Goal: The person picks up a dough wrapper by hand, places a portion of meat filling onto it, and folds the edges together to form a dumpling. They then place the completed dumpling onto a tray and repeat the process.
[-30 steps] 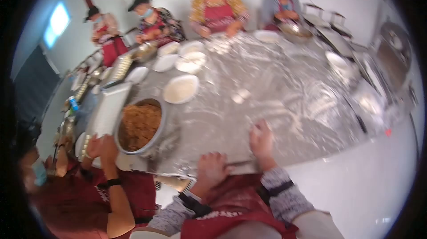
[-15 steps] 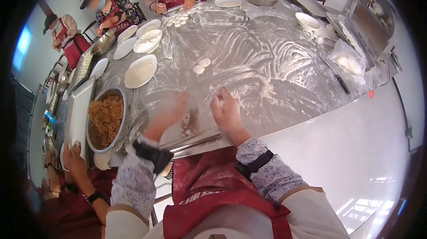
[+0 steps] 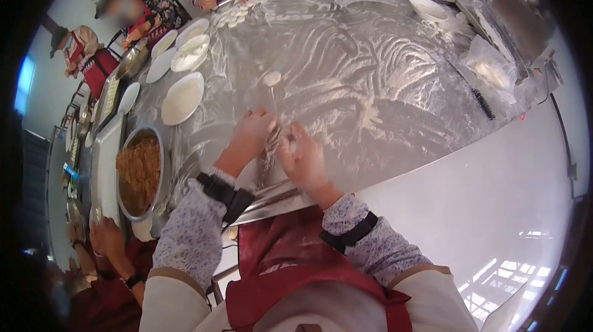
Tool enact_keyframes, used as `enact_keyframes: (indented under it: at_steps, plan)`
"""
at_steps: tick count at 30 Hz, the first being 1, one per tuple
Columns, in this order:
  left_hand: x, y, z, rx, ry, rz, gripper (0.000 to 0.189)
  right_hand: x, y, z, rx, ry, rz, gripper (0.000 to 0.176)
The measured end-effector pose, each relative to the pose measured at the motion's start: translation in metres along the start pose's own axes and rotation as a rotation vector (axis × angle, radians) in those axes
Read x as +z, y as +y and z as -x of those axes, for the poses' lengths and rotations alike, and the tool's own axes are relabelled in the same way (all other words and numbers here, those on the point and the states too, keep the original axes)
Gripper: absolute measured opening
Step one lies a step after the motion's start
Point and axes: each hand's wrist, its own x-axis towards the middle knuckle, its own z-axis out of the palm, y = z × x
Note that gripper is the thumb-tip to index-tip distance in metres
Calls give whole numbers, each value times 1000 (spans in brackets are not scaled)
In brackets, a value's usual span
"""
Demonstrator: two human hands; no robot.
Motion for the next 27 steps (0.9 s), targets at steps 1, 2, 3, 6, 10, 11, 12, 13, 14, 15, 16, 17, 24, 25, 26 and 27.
enact_keyframes:
  at_steps: [1,2,3,6,10,11,12,13,14,15,16,17,24,25,26,27]
  plan:
    - [-5,6,22,-10,32,97,25,1,2,2,-6,9,22,8]
    - [-2,9,41,-24,62,197,21,2,2,4,17,-9,19,8]
    - [10,-2,53,-39,44,208,21,2,0,3,-21,9,0,8]
    - [22,-19,79,13,132,307,23,-2,-5,8,-28,12,-8,7]
    - [-2,-7,97,-168,-83,497,24,-2,-4,13,-29,26,11,6]
    - [0,-8,98,-155,-164,610,25,-2,-5,14,-32,29,13,6]
    - [5,-6,98,-151,-156,617,25,-4,-7,14,-39,27,22,6]
    - [12,-2,98,-92,-105,709,24,-5,-9,14,39,-9,10,6]
    - [18,0,96,-33,-50,799,23,-6,-14,13,115,-45,-3,7]
    - [22,0,95,-33,-37,806,23,-7,-22,13,105,-52,5,7]
    - [27,0,93,-23,-1,766,22,-10,-31,16,91,-71,3,7]
    - [25,3,94,-14,29,726,20,-11,-42,17,83,-88,1,7]
    - [26,25,77,-33,162,675,13,23,8,-25,-78,8,184,9]
    - [27,24,75,-35,174,676,13,29,7,-32,-80,22,179,10]
    - [34,24,76,4,176,659,13,31,6,-31,-68,40,177,11]
    - [33,23,76,43,188,641,12,26,2,-23,-74,37,180,11]
